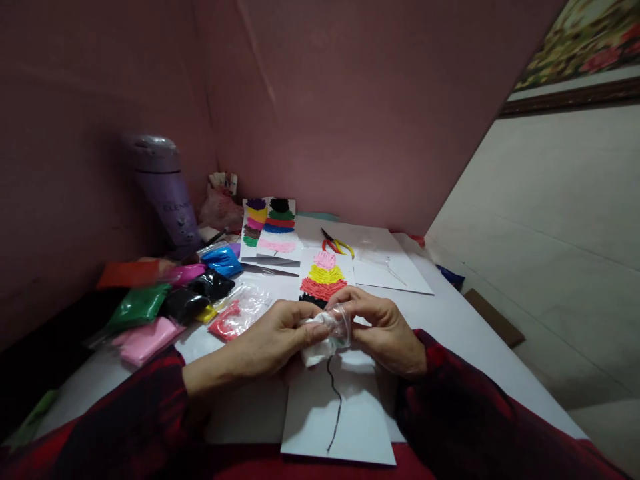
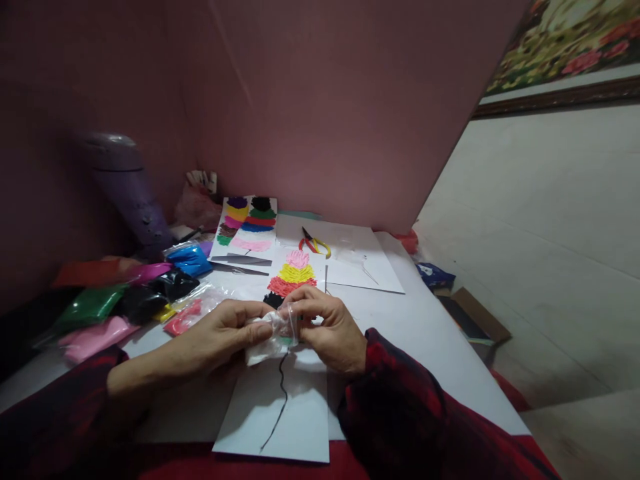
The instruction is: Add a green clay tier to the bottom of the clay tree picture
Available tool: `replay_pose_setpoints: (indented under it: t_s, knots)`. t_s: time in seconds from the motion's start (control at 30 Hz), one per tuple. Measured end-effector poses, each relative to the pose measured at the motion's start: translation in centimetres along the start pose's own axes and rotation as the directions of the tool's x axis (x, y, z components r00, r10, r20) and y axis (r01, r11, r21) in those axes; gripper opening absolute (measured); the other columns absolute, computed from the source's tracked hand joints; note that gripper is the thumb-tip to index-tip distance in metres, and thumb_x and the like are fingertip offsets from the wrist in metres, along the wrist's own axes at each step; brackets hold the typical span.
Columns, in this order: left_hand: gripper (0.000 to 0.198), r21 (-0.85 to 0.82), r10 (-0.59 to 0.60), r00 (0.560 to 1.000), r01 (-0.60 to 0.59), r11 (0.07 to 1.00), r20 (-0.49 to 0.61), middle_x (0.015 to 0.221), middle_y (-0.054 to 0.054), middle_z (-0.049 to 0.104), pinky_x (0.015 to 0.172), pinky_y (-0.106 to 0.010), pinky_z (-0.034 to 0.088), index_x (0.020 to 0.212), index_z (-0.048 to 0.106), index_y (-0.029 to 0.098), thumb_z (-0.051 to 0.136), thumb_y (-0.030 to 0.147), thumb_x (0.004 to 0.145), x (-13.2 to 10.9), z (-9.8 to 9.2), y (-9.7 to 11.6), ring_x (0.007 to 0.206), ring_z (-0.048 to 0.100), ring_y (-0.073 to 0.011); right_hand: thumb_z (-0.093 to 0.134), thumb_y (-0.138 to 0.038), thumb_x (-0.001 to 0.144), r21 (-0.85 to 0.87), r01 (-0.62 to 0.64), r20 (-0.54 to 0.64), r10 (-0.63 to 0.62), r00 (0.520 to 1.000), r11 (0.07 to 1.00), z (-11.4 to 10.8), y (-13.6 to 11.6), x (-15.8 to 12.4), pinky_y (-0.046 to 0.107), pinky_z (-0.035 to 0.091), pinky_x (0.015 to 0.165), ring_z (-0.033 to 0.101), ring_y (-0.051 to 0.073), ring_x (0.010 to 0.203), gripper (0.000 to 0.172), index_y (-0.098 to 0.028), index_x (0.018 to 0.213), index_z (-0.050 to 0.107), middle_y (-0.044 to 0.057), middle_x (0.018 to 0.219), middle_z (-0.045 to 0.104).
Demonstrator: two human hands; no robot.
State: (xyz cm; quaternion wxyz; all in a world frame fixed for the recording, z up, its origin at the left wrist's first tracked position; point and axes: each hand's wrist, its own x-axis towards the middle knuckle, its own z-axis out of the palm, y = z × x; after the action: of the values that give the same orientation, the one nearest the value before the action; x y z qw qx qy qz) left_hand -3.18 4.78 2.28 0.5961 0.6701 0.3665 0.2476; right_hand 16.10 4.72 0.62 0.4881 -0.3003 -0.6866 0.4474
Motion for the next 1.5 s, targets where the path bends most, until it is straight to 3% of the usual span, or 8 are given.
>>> replay_pose_setpoints:
  t_s: [0.2,0.47,0.57,0.67,0.87,1.27,1.37,1.5]
  knots:
    - [0.038,-0.145,-0.054,0.998,0.060,0.988,0.046,0.050,0.006,0.048,0.031,-0.015,0.025,0.088,0.059,0.015,0.056,0.053,0.083,0.1,-0.1,-0.4,0.032,0.034,-0.0048,0.067,-0.017,0.077,-0.069,0.028,0.012,-0.027,1.000,0.997,0.1,-0.3,-0.1,0.031,0.049,0.064,0.057,0.017,0.081,0.016,-0.028,0.086,0.075,0.003,0.087,0.061]
    - [0.029,0.182,0.153,0.986,-0.140,0.973,-0.060,0.075,-0.002,0.061,0.051,-0.024,0.046,0.095,0.062,0.017,0.053,0.043,0.088,0.4,0.2,-0.5,0.058,0.057,-0.0137,0.069,-0.015,0.074,-0.224,0.063,-0.042,-0.074,0.996,0.973,0.5,-0.4,-0.2,0.027,0.046,0.056,0.055,0.015,0.073,0.013,-0.024,0.083,0.074,0.003,0.083,0.060]
    - [0.030,0.567,0.568,0.780,-0.351,0.745,-0.263,0.111,-0.011,0.060,0.090,-0.038,0.043,0.108,0.061,0.017,0.064,0.031,0.082,0.1,0.5,-0.2,0.105,0.054,-0.0254,0.068,-0.016,0.076,-0.299,0.121,-0.122,-0.164,0.979,0.947,0.5,-0.4,-0.2,0.027,0.046,0.056,0.057,0.015,0.072,0.009,-0.022,0.082,0.072,0.004,0.084,0.062]
    - [0.018,0.820,0.807,0.518,-0.307,0.484,-0.283,0.101,-0.012,0.063,0.089,-0.039,0.042,0.097,0.062,0.016,0.066,0.026,0.082,-0.4,1.0,-0.1,0.099,0.055,-0.0251,0.061,-0.015,0.082,-0.520,0.187,-0.148,-0.304,0.941,0.833,0.7,-0.5,-0.5,0.027,0.047,0.054,0.058,0.016,0.068,0.011,-0.019,0.087,0.070,0.005,0.081,0.064]
    - [0.018,0.836,0.744,0.639,-0.289,0.466,-0.194,0.055,0.001,0.058,0.043,-0.024,0.034,0.075,0.056,0.016,0.056,0.029,0.088,-0.6,2.6,-1.0,0.042,0.051,-0.0123,0.053,-0.015,0.086,-0.858,0.332,0.081,-0.535,0.841,0.392,1.5,-1.2,-1.4,0.032,0.052,0.059,0.064,0.021,0.073,0.017,-0.013,0.096,0.067,0.011,0.081,0.068]
    - [0.021,0.945,0.835,0.544,-0.308,0.111,0.080,0.050,0.001,0.054,0.038,-0.028,0.021,0.070,0.048,0.017,0.036,0.009,0.085,-0.4,2.9,-1.4,0.036,0.047,-0.0127,0.054,-0.008,0.087,-0.959,0.284,0.240,-0.509,0.826,0.008,2.8,-1.1,-1.9,0.035,0.051,0.059,0.065,0.028,0.087,0.018,-0.012,0.097,0.069,0.013,0.096,0.072]
    - [0.022,0.939,0.834,0.546,-0.322,0.120,0.081,0.049,0.001,0.053,0.038,-0.029,0.020,0.065,0.048,0.017,0.037,0.007,0.082,-0.5,3.0,-1.3,0.037,0.044,-0.0127,0.054,-0.010,0.087,-0.962,0.262,0.196,-0.471,0.860,0.078,2.8,-1.4,-2.1,0.036,0.050,0.056,0.066,0.030,0.085,0.018,-0.013,0.089,0.071,0.013,0.094,0.073]
    - [0.022,0.841,0.803,0.593,-0.406,0.357,-0.055,0.047,0.003,0.047,0.041,-0.025,0.023,0.061,0.047,0.017,0.039,0.006,0.079,-0.6,3.4,-0.9,0.039,0.038,-0.0090,0.055,-0.011,0.084,-0.770,0.249,0.012,-0.376,0.927,0.588,2.9,-1.4,-1.9,0.034,0.053,0.059,0.066,0.023,0.076,0.017,-0.015,0.079,0.071,0.011,0.086,0.070]
